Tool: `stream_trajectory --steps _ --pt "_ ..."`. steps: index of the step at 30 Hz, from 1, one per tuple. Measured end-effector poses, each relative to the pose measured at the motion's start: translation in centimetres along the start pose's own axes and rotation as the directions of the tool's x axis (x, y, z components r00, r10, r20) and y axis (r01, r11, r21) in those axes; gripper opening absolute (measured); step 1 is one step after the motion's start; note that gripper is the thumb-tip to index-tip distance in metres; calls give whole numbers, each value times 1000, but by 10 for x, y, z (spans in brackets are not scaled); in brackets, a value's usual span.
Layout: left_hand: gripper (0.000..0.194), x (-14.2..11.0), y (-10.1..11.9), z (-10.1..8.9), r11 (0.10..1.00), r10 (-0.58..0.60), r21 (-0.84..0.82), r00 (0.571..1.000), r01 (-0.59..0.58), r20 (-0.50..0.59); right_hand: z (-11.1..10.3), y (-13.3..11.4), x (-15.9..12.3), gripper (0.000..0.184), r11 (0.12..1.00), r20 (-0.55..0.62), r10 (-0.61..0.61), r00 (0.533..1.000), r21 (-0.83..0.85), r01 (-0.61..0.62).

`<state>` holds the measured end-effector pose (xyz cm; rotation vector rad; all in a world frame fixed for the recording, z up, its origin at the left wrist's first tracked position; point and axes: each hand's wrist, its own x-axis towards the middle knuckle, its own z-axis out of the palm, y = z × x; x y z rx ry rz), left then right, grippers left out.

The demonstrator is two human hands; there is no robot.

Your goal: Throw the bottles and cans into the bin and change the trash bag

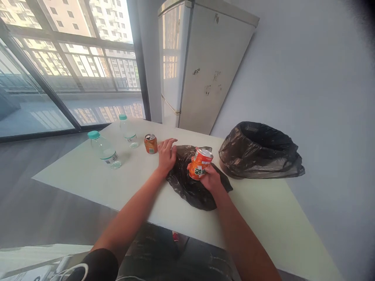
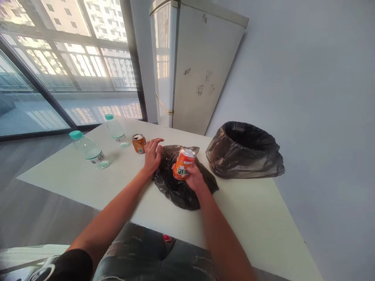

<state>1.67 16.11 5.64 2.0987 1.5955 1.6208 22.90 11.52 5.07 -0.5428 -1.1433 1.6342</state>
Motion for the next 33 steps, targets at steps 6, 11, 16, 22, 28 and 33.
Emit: stream_trajectory --steps 6,11,16,22,28,33 --pt "50 2 41 -63 907 406 -195 896 -372 177 -2 8 5 59 939 -77 -119 990 -331 87" --pt "65 -31 66 -79 915 298 79 795 -396 528 3 13 3 67 847 56 -145 988 -510 153" --pt "59 -60 41 -77 964 99 186 910 -188 403 8 20 3 92 921 102 -171 980 -336 196" --pt "56 -86 -19 -93 882 -454 136 891 451 -9 3 19 6 47 885 98 -179 979 -418 203" --pt "62 -93 -45 -107 747 -661 -18 739 664 -130 2 20 6 26 819 105 -166 980 -540 197" --pt "70 -92 -51 -117 808 -566 73 804 585 -184 -4 18 7 24 485 -11 -437 899 -845 225"
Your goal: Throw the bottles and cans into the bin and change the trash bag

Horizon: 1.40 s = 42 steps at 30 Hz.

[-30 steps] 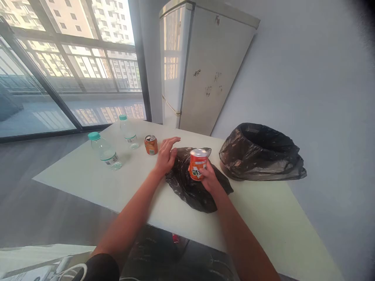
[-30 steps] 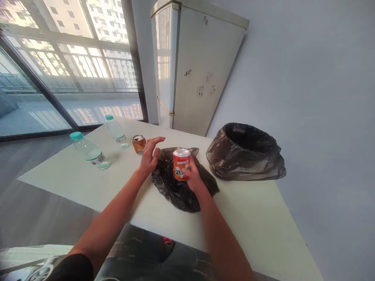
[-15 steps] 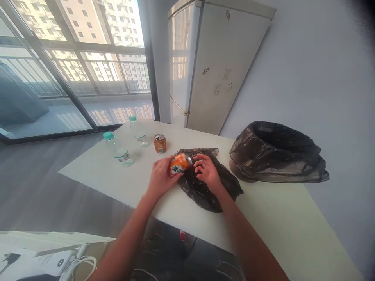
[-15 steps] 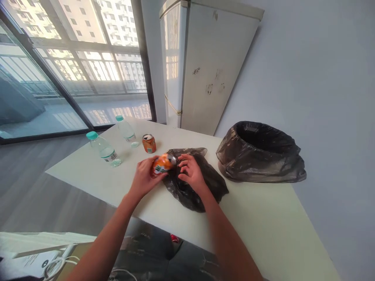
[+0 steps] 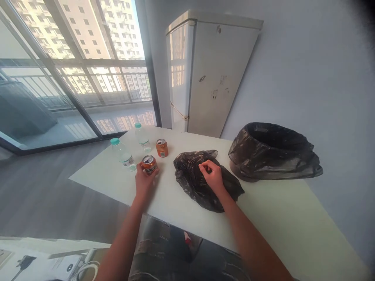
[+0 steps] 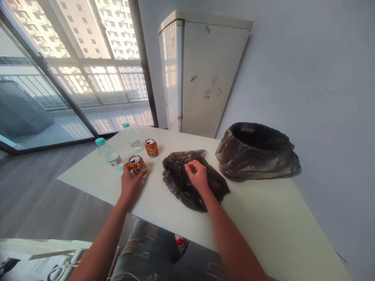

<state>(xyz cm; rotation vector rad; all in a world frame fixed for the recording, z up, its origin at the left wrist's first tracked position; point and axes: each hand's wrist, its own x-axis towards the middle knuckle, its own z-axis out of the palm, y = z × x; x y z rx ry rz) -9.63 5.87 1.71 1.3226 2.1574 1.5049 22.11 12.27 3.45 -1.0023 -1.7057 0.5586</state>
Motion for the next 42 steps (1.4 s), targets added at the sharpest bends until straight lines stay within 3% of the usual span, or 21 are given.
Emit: stream_trajectory --steps 2,4,6,8,10,12,14,17,21,24,27,29,31,33,35,38,40,42 --pt "75 -9 2 -1 983 170 104 969 -154 -181 -3 1 1 17 990 -47 -72 996 -127 66" --pt "52 -25 10 4 927 365 183 901 -328 -234 -4 1 0 39 967 71 -122 990 -214 135" --pt "27 -43 21 16 868 487 132 872 -478 -45 -3 0 -1 50 930 251 -125 960 -308 202" --pt "29 -58 32 33 841 520 36 824 -540 225 0 0 -3 31 885 363 -80 928 -402 234" --pt "32 -66 37 49 838 491 29 775 -545 398 2 1 -3 12 855 373 -32 927 -470 219" --pt "23 -68 38 58 830 468 58 748 -555 471 2 4 -2 13 834 285 15 958 -533 145" --pt "19 -66 35 58 819 479 47 727 -572 491 -1 9 0 14 774 100 115 988 -633 -26" --pt "22 -66 32 50 812 541 -48 718 -582 438 -8 18 1 13 633 -155 264 952 -717 -292" --pt "22 -69 33 40 821 565 -139 753 -554 337 -14 30 -1 20 567 -225 345 911 -724 -393" --pt "29 -68 32 38 830 555 -150 769 -537 319 -18 33 0 26 595 -236 306 922 -708 -379" --pt "34 -64 30 38 857 514 -153 807 -492 289 -21 24 3 29 696 -207 153 966 -671 -254" --pt "40 -61 28 41 880 474 -140 829 -453 298 -20 14 4 30 776 -127 0 992 -626 -80" --pt "46 -60 28 46 888 457 -114 821 -446 342 -13 2 2 28 822 6 -174 985 -549 149" --pt "45 -61 29 50 883 456 -85 801 -462 388 0 -11 -6 22 813 155 -348 924 -441 380" --pt "34 -62 30 52 880 446 -50 786 -472 427 16 -24 -16 14 759 267 -489 830 -338 556" --pt "13 -65 30 54 878 426 -4 776 -479 465 40 -39 -31 19 670 366 -604 708 -248 700" --pt "11 -66 30 54 879 419 7 779 -477 467 49 -44 -37 22 654 398 -607 687 -241 717" --pt "14 -68 28 54 886 413 4 791 -464 451 51 -46 -40 23 655 405 -591 697 -263 709"
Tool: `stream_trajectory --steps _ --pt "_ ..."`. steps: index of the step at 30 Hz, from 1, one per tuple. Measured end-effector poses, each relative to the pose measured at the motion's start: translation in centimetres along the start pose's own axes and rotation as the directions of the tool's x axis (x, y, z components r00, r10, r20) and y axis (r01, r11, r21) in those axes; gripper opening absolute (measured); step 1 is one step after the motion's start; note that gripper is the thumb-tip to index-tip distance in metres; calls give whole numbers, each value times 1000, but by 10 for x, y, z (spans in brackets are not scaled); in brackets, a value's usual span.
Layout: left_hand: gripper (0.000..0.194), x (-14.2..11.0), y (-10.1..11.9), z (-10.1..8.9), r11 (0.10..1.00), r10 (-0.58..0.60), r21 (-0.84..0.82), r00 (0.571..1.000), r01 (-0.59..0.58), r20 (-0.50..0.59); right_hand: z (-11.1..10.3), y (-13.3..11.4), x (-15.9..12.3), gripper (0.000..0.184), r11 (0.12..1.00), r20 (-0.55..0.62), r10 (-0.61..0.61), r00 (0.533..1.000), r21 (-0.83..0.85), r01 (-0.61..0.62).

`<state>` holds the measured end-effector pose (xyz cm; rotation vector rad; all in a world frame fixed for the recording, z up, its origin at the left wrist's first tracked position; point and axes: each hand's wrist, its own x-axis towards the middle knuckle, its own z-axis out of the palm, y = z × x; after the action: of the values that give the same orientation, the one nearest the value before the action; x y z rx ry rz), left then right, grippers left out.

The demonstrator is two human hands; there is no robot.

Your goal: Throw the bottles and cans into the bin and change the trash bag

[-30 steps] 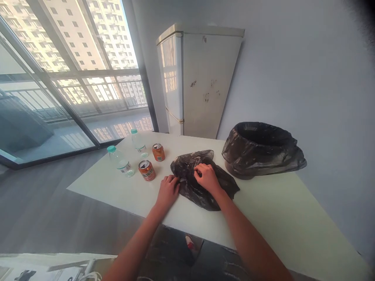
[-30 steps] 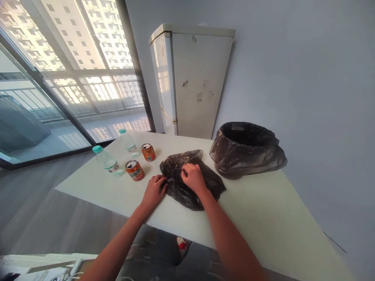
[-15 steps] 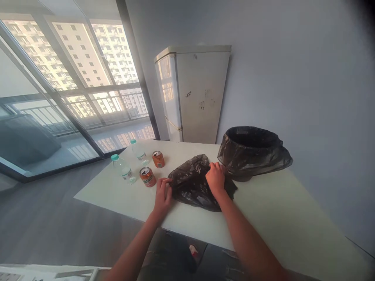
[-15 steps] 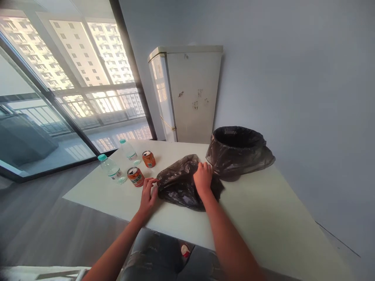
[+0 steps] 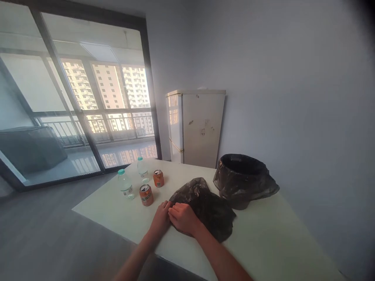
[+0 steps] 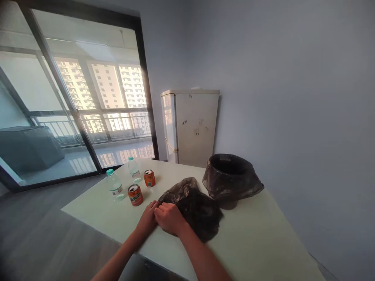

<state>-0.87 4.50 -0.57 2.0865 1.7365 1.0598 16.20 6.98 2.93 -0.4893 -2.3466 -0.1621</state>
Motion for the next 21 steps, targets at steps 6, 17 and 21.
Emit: stream_trajectory --steps 6,17,21 --pt "8 -6 4 -3 998 -24 -66 999 23 -24 -16 -2 4 26 991 149 133 980 -7 -133" --pt "31 -33 68 -21 778 -186 -613 982 137 -17 -49 -64 -9 23 679 235 710 664 21 -733" --pt "20 -42 101 -27 775 -97 -620 993 122 73 -60 -74 -38 49 641 42 763 645 77 -763"
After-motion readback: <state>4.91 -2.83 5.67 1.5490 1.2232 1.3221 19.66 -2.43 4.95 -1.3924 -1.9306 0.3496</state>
